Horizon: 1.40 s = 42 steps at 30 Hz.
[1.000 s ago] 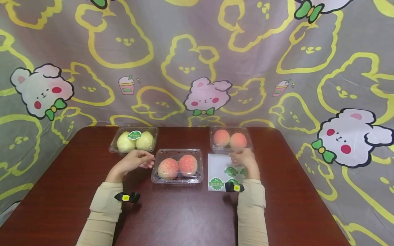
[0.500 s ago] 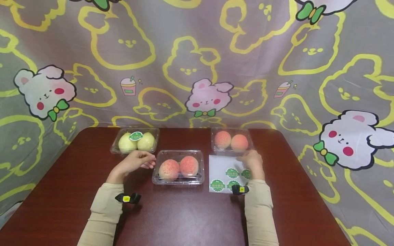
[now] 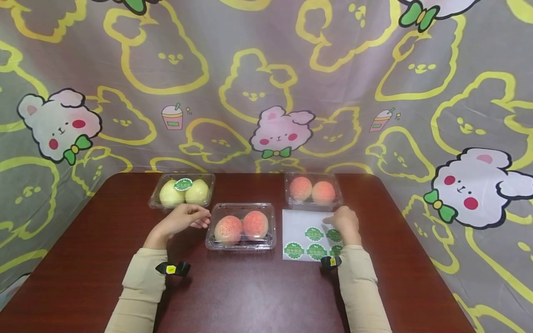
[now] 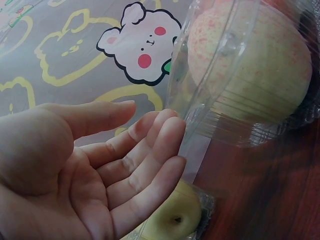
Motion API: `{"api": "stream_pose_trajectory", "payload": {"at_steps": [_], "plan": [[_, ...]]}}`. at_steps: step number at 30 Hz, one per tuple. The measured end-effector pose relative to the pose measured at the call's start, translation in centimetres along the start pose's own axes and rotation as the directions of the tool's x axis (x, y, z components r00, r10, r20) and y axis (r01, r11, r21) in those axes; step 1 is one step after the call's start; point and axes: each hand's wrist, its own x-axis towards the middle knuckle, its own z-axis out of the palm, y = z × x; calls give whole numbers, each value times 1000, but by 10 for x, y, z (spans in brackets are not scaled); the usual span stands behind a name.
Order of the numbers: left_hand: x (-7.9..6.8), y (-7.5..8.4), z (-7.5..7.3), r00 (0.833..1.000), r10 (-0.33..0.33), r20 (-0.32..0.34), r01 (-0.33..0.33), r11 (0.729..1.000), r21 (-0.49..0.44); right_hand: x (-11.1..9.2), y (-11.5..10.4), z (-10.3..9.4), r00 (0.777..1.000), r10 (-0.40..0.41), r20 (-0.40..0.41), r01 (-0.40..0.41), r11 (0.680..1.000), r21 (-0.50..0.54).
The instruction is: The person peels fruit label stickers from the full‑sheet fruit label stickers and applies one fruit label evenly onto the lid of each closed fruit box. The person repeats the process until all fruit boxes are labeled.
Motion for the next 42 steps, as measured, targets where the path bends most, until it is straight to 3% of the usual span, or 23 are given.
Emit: {"api": "stream_pose_trajectory", "payload": {"at_steps": [12, 22, 28, 42], "plan": [[0, 0, 0, 1000, 5, -3, -5, 1000, 10, -3, -2, 12, 987, -136, 83, 142, 988, -62], [1, -2, 1, 1000, 8, 2, -8, 1000, 9, 0, 2, 20, 987, -126, 100, 133, 989, -71], [1, -1, 0, 1000, 8, 0, -8, 1000, 14, -1, 2, 19, 993, -97, 72, 100, 994, -47], [-1, 0, -2, 1000, 8, -3, -8, 1000, 3, -3, 2, 21, 989, -143, -37, 144, 989, 17]]}}
